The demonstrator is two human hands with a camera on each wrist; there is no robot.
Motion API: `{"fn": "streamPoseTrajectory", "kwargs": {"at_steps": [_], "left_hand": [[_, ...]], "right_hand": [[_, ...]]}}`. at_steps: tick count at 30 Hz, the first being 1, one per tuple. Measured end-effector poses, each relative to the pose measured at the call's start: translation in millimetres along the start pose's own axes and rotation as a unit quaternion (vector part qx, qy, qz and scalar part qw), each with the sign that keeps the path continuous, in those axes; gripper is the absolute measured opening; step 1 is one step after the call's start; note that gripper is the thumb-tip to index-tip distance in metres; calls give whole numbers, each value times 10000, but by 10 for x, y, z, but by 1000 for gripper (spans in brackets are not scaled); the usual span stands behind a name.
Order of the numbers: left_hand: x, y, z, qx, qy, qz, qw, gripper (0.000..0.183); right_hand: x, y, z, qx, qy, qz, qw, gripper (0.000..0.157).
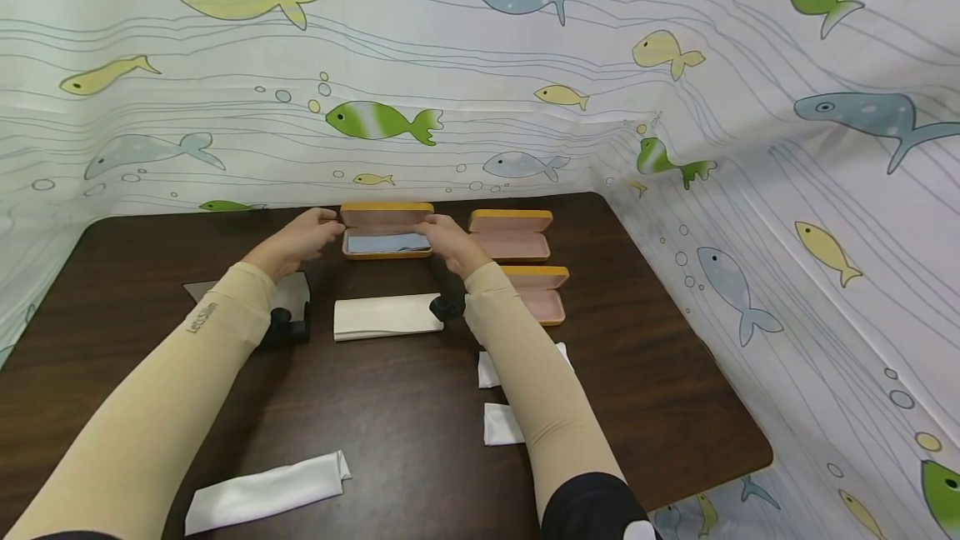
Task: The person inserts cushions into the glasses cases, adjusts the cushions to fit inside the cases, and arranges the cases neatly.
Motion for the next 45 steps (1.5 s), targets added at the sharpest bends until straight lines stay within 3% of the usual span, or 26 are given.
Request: {"fn": "streamPoseTrajectory", "kwargs": {"at_steps": [3,7,14,17,23,31,35,40,45], "left_hand": [[-6,-23,-59,-158,157,-239,9995,70],[-37,-37,-134,-344,299,-252,9986,72],[-88,14,-121,-634,1057,-349,9918,72],[-69,12,-84,-646,1256,-531,9885,66],[-54,46,-71,-740,937,-863,9891,55],[-167,119,-76,-837,668,-1635,9807,45],[-186,121,-39,-765,625,-1675,9809,45],[-170,116,-20,-788,641,-1587,9821,45],[-151,122,-10,-821,692,-1908,9757,35]], "right_hand": [[-16,25,-24,-52,130,124,9998,59],[-27,49,-70,-109,125,67,9998,56],[34,40,-60,344,203,-924,9949,45],[37,49,-19,541,-114,-1040,9930,47],[26,138,8,478,-770,-812,9926,53],[-26,248,31,575,-1441,-1400,9779,46],[-80,287,2,737,-1677,-1389,9732,44],[-95,285,-45,897,-1681,-1613,9683,30],[-104,260,-61,1005,-1692,-1710,9654,20]]}}
Point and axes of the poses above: each hand's wrist, its own y-axis towards the middle knuckle, its own x-axis out of the back of the hand, z = x × y, the point moved 1 cm from there along y, towards the middle knuckle, and after that the axes turned 12 degrees about x, right-handed, at the moved point
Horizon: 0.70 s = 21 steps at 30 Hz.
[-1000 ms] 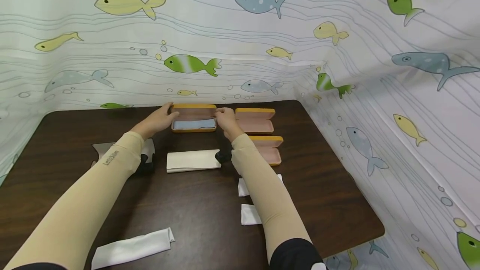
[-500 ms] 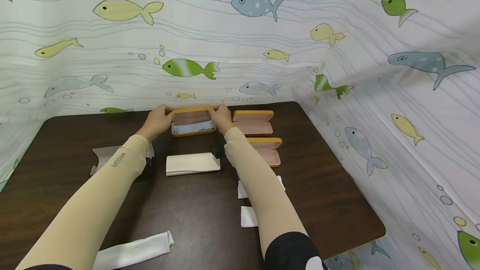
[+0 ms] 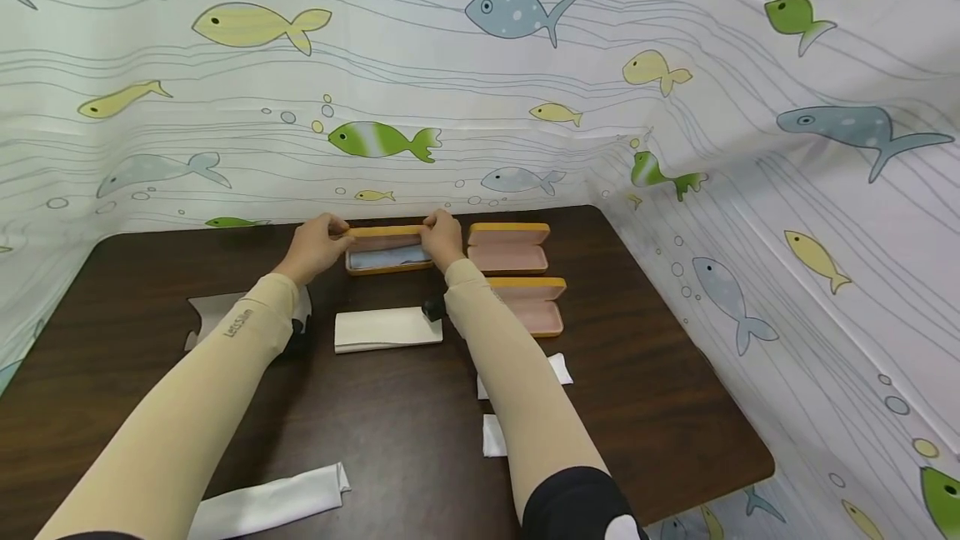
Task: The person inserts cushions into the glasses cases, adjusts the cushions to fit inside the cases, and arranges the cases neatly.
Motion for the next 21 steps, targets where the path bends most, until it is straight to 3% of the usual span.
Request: {"fn": "streamPoseTrajectory", "kwargs": {"at_steps": [7,14,21], "left_hand": [[-33,-1,-9,-120,212,-308,9992,25],[-75,-67,-15,-102,569,-293,9979,27],[-124,-116,-20,-188,792,-313,9962,26]], "right_hand": [[-6,-66,-21,-126,-15,-66,9999,18],[-15,-145,-62,-274,30,-274,9992,14],[25,-219,-106,-127,97,-252,9996,16]]}}
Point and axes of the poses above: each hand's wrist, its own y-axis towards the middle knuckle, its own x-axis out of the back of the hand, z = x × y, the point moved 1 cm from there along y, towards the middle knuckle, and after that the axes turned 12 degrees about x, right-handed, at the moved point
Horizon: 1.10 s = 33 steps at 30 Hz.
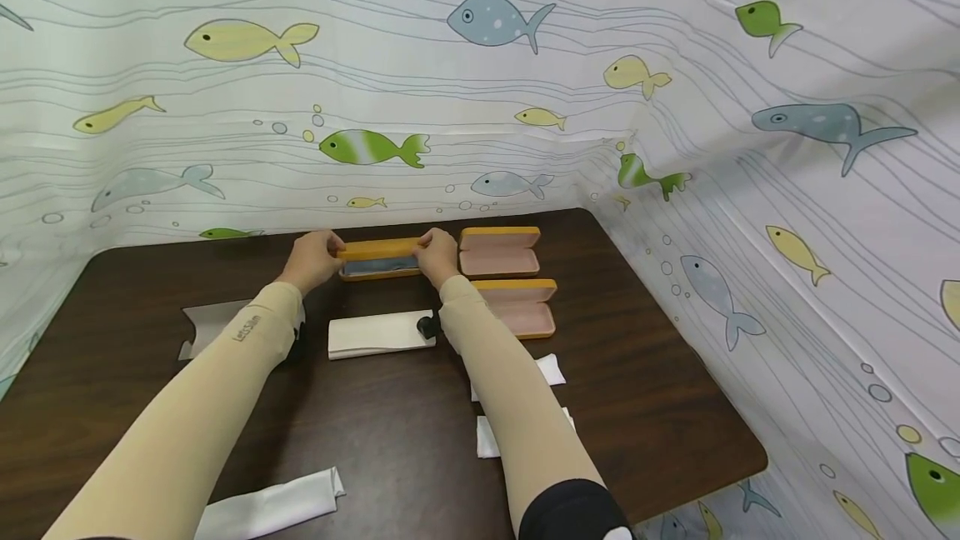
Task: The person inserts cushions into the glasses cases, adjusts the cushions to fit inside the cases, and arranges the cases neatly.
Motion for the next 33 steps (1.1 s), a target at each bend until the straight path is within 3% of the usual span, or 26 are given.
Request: {"fn": "streamPoseTrajectory", "kwargs": {"at_steps": [3,6,9,13,19,33], "left_hand": [[-1,-8,0,-1,173,63,9998,24],[-2,-14,-8,-97,463,52,9989,24],[7,-23,-56,-190,758,83,9969,24],[-4,-27,-65,-188,968,280,9947,24],[3,-27,-34,-212,1039,300,9939,25],[28,-83,10,-250,936,456,9942,29]], "right_hand": [[-8,-17,-3,75,-126,27,9999,16],[-25,-33,0,284,-591,53,9978,15],[-26,-40,28,498,-1269,56,9906,13],[-25,-45,43,471,-1836,286,9815,16],[-55,-30,7,470,-2015,566,9767,17],[-58,-34,4,506,-1777,719,9802,28]]}}
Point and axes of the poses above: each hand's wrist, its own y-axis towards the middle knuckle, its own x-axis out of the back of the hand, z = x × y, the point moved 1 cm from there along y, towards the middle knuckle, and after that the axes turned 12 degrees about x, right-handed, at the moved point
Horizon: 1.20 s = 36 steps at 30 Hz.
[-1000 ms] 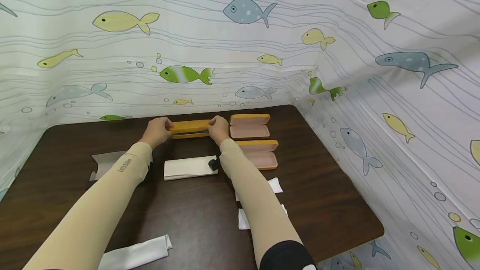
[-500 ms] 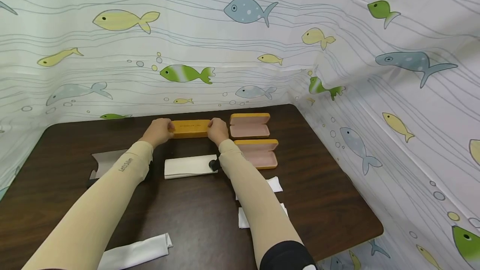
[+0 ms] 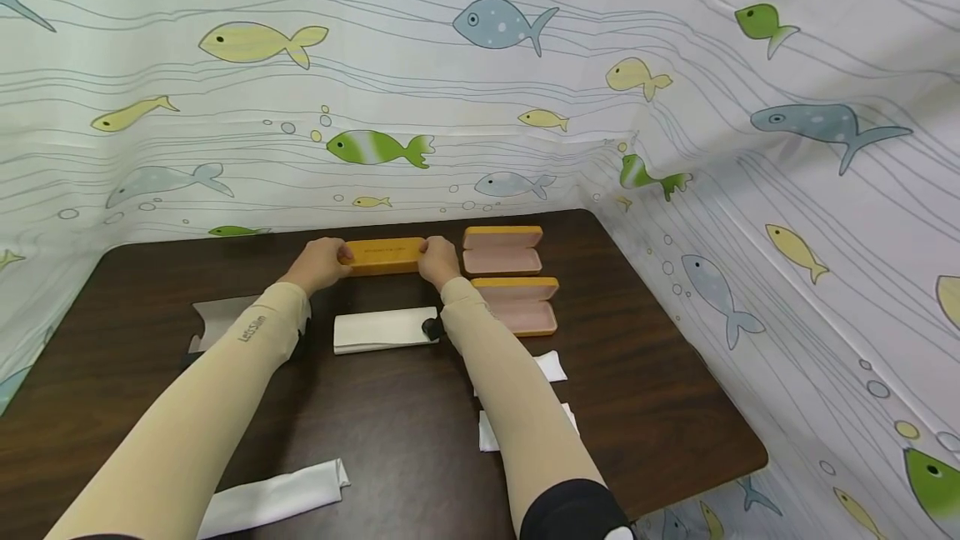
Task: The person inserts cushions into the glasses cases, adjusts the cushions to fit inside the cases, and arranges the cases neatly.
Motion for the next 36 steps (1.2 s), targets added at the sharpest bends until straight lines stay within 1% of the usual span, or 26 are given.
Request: {"fn": "streamPoseTrajectory", "kwargs": {"at_steps": [5,11,16,20,23,25,28,31,36], "left_hand": [[4,-39,1,75,7,25,10000,29],[28,-91,11,6,38,-42,10000,29],[70,-149,2,-67,-4,-89,9999,29],[111,-209,9,-115,-62,-33,9999,30],[161,-245,34,-172,-228,38,9996,32],[198,-266,62,-176,-435,94,9989,34],[245,-308,110,-67,-851,222,9961,37],[273,-366,143,75,-1267,399,9911,40],[284,-495,149,130,-1536,517,9867,42]], "right_hand": [[-2,-2,-23,21,107,163,9998,30],[16,-54,-3,71,308,341,9989,35],[40,-104,36,184,440,350,9982,36],[62,-153,75,196,528,329,9979,36],[92,-185,120,175,786,295,9963,36],[112,-200,142,164,1011,289,9943,37],[140,-227,153,109,1393,300,9897,39],[168,-268,146,85,1748,298,9841,40],[225,-393,118,96,2199,191,9753,43]]}}
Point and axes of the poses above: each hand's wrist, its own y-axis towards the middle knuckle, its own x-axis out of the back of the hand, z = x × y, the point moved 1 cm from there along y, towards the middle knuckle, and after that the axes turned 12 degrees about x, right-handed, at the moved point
